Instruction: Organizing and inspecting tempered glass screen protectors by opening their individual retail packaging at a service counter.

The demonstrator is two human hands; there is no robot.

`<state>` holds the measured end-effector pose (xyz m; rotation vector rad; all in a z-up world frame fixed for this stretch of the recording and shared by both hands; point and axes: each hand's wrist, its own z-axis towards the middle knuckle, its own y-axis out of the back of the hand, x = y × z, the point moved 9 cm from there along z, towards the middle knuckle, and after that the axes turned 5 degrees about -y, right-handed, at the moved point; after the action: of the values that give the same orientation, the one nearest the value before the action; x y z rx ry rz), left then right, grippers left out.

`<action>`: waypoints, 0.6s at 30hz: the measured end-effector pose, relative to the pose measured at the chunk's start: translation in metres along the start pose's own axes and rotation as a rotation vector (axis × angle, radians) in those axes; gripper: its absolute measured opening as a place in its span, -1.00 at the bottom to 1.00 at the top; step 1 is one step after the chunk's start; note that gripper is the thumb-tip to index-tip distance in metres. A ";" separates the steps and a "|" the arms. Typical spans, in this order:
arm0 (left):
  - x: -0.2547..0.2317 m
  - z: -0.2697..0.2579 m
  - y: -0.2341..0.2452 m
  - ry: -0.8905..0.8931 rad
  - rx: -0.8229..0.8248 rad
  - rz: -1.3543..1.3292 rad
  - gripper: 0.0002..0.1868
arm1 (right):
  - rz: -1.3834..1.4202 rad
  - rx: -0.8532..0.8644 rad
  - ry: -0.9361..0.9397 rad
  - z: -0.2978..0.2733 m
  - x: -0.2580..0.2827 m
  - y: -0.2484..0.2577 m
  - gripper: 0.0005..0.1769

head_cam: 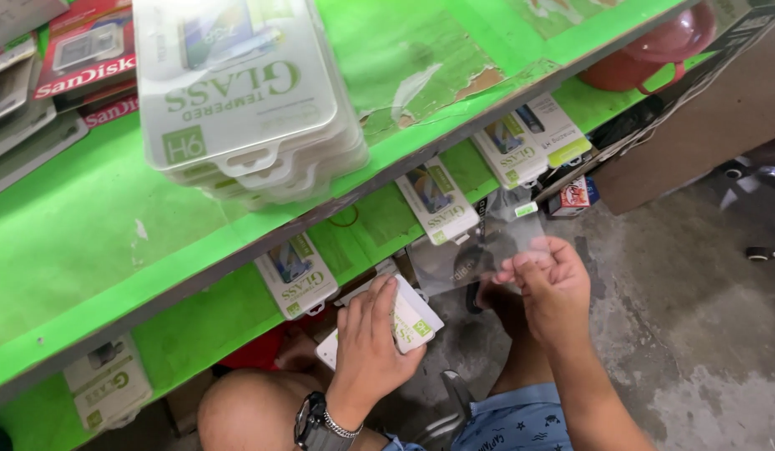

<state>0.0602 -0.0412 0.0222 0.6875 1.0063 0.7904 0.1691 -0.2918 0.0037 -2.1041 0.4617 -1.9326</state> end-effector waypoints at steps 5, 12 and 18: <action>0.002 -0.005 0.005 -0.021 -0.114 -0.055 0.13 | 0.010 -0.109 -0.042 -0.020 -0.007 0.003 -0.72; 0.001 -0.009 0.007 -0.072 -0.199 -0.098 0.13 | 0.061 -0.137 -0.001 -0.028 0.000 0.010 -0.74; 0.001 -0.009 0.006 -0.079 -0.196 -0.097 0.16 | 0.050 -0.071 0.012 -0.027 -0.003 0.011 -0.76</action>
<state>0.0503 -0.0358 0.0235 0.4939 0.8711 0.7597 0.1417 -0.2995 -0.0007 -2.1039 0.5874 -1.9293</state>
